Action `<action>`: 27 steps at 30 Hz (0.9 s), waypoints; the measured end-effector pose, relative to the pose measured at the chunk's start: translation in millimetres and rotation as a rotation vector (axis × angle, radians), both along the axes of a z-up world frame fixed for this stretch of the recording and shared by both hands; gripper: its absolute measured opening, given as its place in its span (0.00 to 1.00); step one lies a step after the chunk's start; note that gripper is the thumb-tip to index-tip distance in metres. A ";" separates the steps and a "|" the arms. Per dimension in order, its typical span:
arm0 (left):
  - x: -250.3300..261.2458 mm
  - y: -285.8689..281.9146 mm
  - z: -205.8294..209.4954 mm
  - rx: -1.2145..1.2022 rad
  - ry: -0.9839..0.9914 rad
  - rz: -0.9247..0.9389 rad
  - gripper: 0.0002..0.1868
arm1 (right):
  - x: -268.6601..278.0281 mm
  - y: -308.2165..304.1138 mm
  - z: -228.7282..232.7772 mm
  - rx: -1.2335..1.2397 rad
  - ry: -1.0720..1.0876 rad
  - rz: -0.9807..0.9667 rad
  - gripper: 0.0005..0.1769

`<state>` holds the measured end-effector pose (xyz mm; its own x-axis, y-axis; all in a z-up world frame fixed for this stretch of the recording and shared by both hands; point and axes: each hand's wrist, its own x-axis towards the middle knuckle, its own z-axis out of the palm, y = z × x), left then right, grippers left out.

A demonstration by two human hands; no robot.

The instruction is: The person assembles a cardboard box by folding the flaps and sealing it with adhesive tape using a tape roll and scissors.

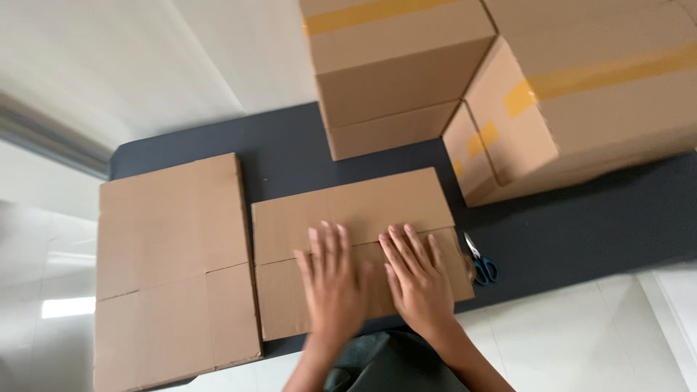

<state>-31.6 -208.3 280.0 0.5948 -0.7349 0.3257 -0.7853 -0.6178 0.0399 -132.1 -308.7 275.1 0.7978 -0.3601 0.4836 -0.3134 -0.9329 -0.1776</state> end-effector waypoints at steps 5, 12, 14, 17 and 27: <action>27.1 9.1 -7.9 -0.027 0.059 0.036 0.25 | 1.0 -9.4 1.9 0.020 -0.050 0.034 0.22; 13.2 9.2 -8.7 -0.018 0.108 -0.016 0.30 | 2.5 -12.8 -5.9 0.035 -0.041 0.056 0.23; 8.5 6.5 -4.4 -0.018 0.105 -0.057 0.30 | 3.4 -15.6 -4.7 0.037 -0.069 0.049 0.22; 6.1 6.4 -3.6 -0.020 0.137 -0.083 0.31 | -3.9 -16.3 -3.4 0.199 -0.264 0.107 0.18; 4.9 4.2 0.4 -0.010 0.260 -0.050 0.32 | -115.1 -94.4 -141.1 0.474 -0.328 -0.375 0.10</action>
<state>-26.7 -204.2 280.4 0.6224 -0.7630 0.1744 -0.7774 -0.5771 0.2502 -247.3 -403.0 133.9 0.4173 -0.8156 0.4008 -0.4599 -0.5699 -0.6809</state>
